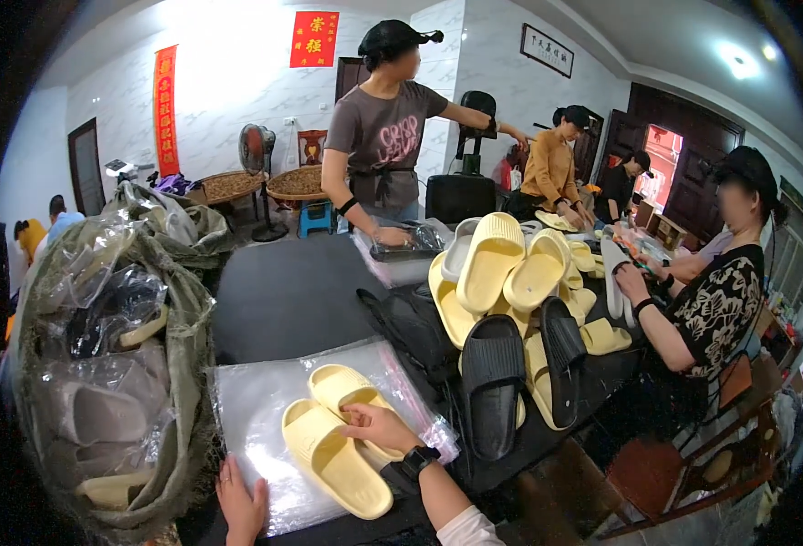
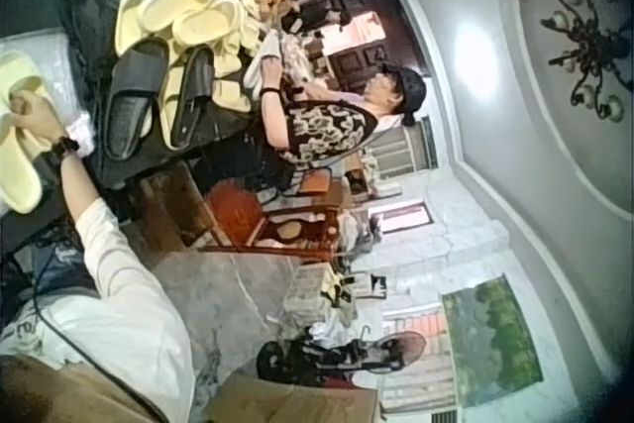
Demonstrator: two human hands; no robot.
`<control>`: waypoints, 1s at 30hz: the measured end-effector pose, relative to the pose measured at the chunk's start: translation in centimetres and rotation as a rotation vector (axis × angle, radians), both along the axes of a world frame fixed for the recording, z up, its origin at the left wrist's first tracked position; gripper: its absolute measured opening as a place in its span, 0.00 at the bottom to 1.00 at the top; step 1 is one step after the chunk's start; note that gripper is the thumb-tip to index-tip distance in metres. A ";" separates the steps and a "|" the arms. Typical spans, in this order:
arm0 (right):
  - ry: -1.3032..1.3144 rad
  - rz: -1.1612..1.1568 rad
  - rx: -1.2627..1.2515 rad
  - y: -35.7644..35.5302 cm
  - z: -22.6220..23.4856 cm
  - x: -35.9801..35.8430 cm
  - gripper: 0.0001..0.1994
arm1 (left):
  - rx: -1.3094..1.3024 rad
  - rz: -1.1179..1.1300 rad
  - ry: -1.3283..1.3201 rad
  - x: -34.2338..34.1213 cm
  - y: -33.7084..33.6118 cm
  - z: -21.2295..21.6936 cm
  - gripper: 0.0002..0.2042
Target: Packing pairs of sandals into clear plastic adhesive-seal bags at a production table.
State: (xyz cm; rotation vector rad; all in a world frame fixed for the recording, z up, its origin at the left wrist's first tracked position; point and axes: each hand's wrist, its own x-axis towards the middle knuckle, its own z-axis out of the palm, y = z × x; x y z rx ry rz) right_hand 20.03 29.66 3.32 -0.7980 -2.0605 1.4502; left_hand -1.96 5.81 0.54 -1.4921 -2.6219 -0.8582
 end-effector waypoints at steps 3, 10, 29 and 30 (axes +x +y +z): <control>0.016 -0.005 0.025 0.2 -0.3 0.1 0.24 | 0.007 -0.002 0.010 0.0 0.1 0.0 0.36; -0.006 0.006 0.009 -0.2 0.4 0.2 0.25 | 0.003 -0.006 0.006 0.3 -0.2 0.2 0.36; -0.028 0.006 -0.002 -0.1 0.4 0.2 0.25 | -0.005 -0.012 0.003 0.1 -0.1 0.2 0.36; -0.028 0.007 -0.002 -0.1 0.3 0.2 0.25 | -0.009 -0.009 0.008 0.0 0.0 0.0 0.36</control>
